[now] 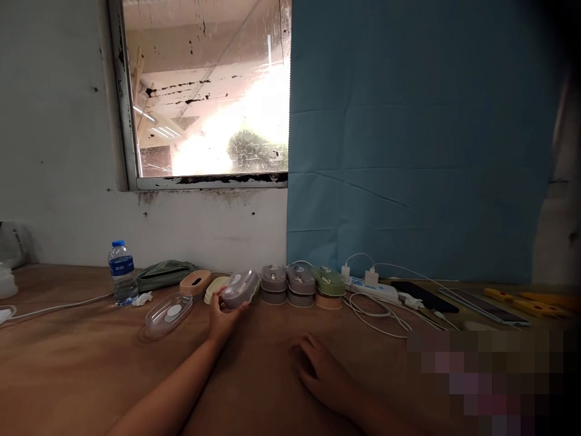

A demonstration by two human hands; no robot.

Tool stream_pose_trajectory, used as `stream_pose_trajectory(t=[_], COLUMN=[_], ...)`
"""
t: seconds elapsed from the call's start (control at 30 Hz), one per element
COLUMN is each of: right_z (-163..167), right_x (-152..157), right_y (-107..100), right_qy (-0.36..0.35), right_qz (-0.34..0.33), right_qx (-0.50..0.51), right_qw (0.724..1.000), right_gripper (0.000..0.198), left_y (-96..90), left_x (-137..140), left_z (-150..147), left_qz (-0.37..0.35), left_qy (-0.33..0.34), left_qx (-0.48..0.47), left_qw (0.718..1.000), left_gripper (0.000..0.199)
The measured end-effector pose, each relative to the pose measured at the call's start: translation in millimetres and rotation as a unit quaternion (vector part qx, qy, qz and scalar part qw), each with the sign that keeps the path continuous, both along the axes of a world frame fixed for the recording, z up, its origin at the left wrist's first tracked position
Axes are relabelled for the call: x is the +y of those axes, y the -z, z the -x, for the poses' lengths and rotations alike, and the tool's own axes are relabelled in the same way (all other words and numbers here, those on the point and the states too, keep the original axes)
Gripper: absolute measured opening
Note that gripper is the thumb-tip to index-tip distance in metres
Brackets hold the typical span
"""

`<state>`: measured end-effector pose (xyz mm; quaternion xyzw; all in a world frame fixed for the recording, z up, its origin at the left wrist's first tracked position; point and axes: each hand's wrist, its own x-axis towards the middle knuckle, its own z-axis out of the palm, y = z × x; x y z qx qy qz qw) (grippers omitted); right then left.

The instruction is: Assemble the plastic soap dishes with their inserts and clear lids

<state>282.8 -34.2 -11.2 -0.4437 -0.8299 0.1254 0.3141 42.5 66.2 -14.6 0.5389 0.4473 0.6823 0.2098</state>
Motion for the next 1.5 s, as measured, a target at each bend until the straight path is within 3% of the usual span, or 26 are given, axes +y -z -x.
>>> stream_pose_trajectory(t=[0.1, 0.2, 0.43, 0.63, 0.8, 0.93, 1.33, 1.5], right_z=[-2.4, -3.2, -5.1, -6.1, -5.5, -6.1, -11.5, -7.6], right_x=[3.8, 4.8, -0.8, -6.0, -7.3, -6.4, -1.9, 1.3], right_y=[6.4, 7.8, -3.0, -7.1, -8.0, -7.3, -2.5, -0.8], right_qy=[0.021, 0.024, -0.042, -0.077, -0.069, -0.075, -0.131, -0.096], right_qz=[0.001, 0.005, 0.038, 0.089, 0.105, 0.1, 0.116, 0.093], right_qx=[0.022, 0.044, 0.026, 0.029, 0.062, 0.089, 0.165, 0.179], right_qw=[1.0, 0.999, 0.998, 0.993, 0.99, 0.988, 0.971, 0.975], right_gripper=[0.045, 0.056, 0.069, 0.075, 0.072, 0.066, 0.062, 0.043], left_y=[1.3, 0.2, 8.1, 1.9, -11.4, -13.0, -8.8, -8.4], left_x=[-30.7, -50.6, -53.8, -60.9, -69.7, -71.3, -71.4, -70.7], left_z=[13.7, 22.1, 18.1, 23.3, 22.3, 19.8, 17.3, 15.1], left_qz=[0.076, 0.119, 0.116, 0.132, 0.133, 0.131, 0.14, 0.128], left_qy=[0.154, 0.283, 0.512, 0.495, 0.495, 0.505, 0.496, 0.48], left_qx=[0.037, 0.09, 0.102, 0.203, 0.243, 0.223, 0.165, 0.132], left_qw=[0.984, 0.948, 0.845, 0.835, 0.823, 0.823, 0.841, 0.858], left_gripper=[0.071, 0.072, 0.079, 0.097, 0.091, 0.08, 0.071, 0.061])
